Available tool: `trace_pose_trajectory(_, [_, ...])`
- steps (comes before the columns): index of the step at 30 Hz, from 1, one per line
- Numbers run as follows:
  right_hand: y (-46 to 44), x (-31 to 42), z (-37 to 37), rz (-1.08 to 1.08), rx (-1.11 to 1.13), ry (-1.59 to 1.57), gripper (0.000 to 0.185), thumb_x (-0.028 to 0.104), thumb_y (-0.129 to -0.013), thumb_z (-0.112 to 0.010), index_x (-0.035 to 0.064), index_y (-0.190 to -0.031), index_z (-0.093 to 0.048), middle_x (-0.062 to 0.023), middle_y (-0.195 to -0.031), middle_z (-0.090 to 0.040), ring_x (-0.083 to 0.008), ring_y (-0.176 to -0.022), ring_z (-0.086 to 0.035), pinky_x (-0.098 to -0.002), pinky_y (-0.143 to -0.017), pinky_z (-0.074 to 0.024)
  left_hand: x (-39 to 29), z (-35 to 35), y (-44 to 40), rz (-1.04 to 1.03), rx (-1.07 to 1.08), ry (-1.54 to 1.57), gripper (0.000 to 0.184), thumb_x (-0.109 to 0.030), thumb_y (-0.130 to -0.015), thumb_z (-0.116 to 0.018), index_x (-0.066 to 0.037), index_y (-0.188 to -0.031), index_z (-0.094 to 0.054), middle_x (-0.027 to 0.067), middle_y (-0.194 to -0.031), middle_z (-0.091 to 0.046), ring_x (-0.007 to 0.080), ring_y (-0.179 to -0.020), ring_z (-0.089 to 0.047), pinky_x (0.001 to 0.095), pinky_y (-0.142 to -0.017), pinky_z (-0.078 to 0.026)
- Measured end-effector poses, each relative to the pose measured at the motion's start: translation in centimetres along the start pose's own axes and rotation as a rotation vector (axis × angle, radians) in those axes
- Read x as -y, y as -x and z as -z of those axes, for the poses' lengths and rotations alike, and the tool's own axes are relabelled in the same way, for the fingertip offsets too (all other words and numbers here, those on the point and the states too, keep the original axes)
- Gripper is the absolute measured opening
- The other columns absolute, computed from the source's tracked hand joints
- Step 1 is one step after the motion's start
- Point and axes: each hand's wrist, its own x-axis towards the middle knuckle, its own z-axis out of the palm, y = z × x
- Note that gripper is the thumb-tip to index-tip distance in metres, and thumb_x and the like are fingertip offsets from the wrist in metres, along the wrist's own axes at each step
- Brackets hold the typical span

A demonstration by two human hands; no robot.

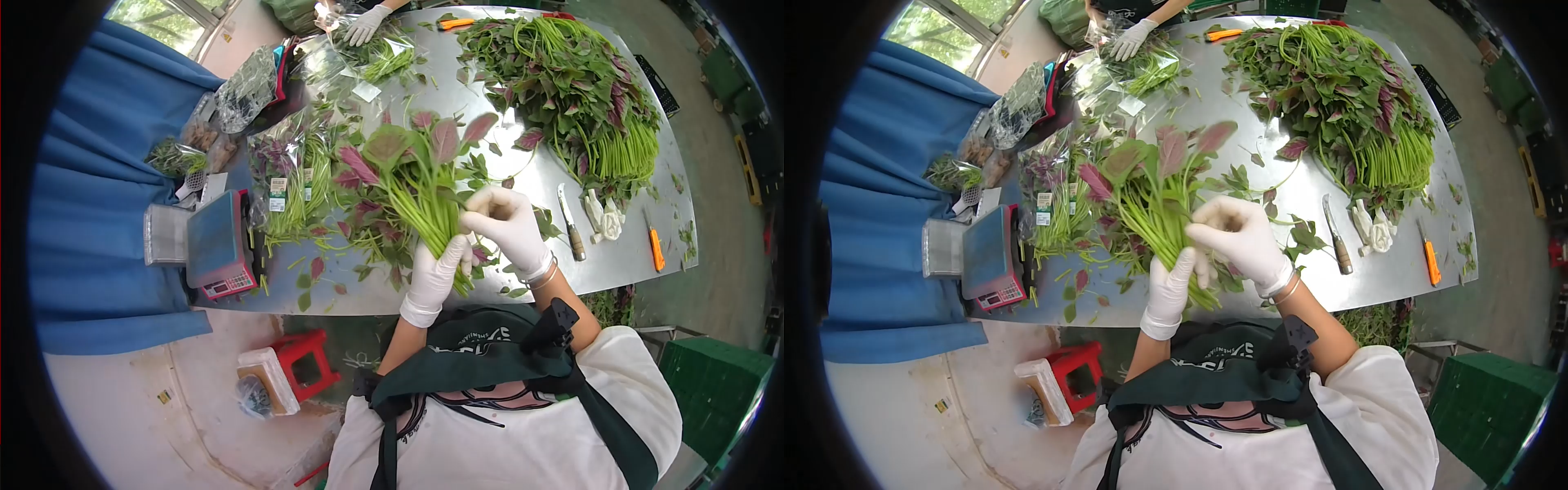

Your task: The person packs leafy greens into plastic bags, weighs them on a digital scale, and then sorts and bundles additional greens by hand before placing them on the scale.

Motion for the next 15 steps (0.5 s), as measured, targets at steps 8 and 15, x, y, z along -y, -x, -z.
trace_pose_trajectory(8, [3.1, -1.0, 0.8, 0.183, 0.303, 0.253, 0.009, 0.009, -0.073, -0.07, 0.004, -0.074, -0.062, -0.0004, -0.067, -0.057, -0.008, -0.064, -0.053, -0.0228, -0.057, -0.0415, -0.2, 0.9, -0.7, 0.05, -0.275, 0.036, 0.02, -0.024, -0.092, -0.045, -0.005, -0.094, -0.05, 0.0101, -0.081, -0.061, 0.015, -0.065, -0.056, 0.0283, -0.065, -0.048])
trace_pose_trajectory(15, [3.8, -1.4, 6.3, 0.081, 0.397, 0.134, 0.01, 0.002, -0.068, -0.07, 0.0009, -0.071, -0.06, -0.0016, -0.069, -0.057, -0.0094, -0.064, -0.052, -0.0225, -0.059, -0.0409, -2.1, 3.2, -1.5, 0.06, -0.504, 0.292, 0.016, -0.022, -0.091, -0.047, -0.007, -0.087, -0.05, 0.0052, -0.067, -0.055, 0.0155, -0.059, -0.054, 0.0328, -0.068, -0.05])
